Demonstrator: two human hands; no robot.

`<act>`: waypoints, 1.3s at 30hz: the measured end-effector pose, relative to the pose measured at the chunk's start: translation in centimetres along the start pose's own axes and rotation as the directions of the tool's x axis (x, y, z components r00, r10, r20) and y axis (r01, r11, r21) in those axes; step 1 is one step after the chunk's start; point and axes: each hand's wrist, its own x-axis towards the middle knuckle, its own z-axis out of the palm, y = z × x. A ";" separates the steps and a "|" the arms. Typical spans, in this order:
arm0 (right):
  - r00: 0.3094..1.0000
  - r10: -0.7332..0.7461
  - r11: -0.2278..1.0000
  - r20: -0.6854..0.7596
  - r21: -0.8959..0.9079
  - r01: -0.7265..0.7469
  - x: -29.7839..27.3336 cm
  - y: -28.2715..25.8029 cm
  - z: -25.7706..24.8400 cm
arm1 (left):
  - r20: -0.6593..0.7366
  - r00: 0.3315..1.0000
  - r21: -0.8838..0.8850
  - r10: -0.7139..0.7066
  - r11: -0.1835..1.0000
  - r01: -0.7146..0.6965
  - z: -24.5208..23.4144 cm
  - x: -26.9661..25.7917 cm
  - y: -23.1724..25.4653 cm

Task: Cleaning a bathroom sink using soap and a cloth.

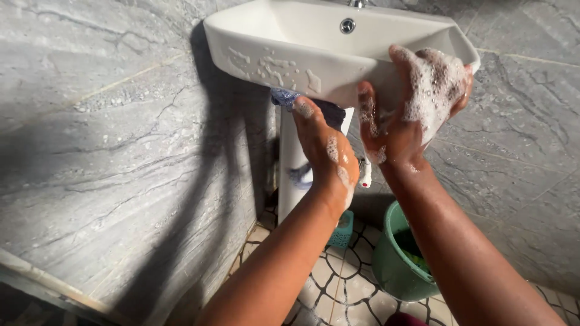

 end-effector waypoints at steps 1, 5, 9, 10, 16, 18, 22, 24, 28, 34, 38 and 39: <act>1.000 -0.005 0.999 -0.007 -0.049 0.005 -0.1 0.0 0.1 | 0.017 1.000 -0.003 -0.025 1.000 0.025 0.2 -0.4 0.0; 0.999 0.025 0.999 -0.044 -0.030 -0.027 -0.2 0.3 0.6 | 0.003 0.992 -0.041 0.130 0.991 -0.129 -1.8 4.3 -2.2; 0.998 0.052 0.999 -0.036 0.018 -0.052 -3.9 0.4 1.9 | 0.096 0.972 -0.026 0.214 0.977 -0.212 -3.2 3.9 -3.4; 0.998 0.069 0.998 0.002 -0.001 -0.069 -5.5 0.5 2.3 | 0.144 0.961 0.009 0.237 0.970 -0.241 -3.5 3.4 -3.6; 0.978 0.207 0.938 0.020 0.280 -0.205 -12.0 -5.6 1.5 | 0.253 0.925 -0.125 0.282 0.958 -0.258 -5.1 7.1 -5.5; 0.949 0.308 0.892 0.067 0.326 -0.313 -13.5 -6.9 1.0 | 0.236 0.941 -0.115 0.243 0.968 -0.221 -4.8 7.0 -5.9; 0.821 0.539 0.703 0.191 0.434 -0.563 -15.7 -8.0 1.8 | 0.182 0.976 -0.067 0.118 0.992 -0.107 -3.1 6.1 -4.4; 0.766 0.595 0.630 0.242 0.451 -0.632 -19.2 -6.4 3.1 | 0.277 0.955 -0.010 0.104 0.994 -0.105 -2.6 1.4 -4.0; 0.678 0.670 0.505 0.302 0.485 -0.714 -17.3 -6.6 2.6 | 0.275 0.879 0.186 0.390 0.875 -0.447 -2.5 3.6 -5.5; 0.754 0.594 0.482 0.278 0.627 -0.612 -15.3 -7.8 1.8 | 0.219 0.925 0.019 0.310 0.947 -0.322 -3.3 5.5 -4.5; 0.791 0.533 0.408 0.300 0.728 -0.551 -14.4 -6.4 4.5 | 0.210 0.932 -0.023 0.294 0.955 -0.296 -4.0 6.4 -2.5; 0.733 0.571 0.360 0.371 0.689 -0.629 -13.9 -5.7 5.2 | 0.200 0.945 -0.055 0.258 0.966 -0.252 -4.2 6.5 -2.0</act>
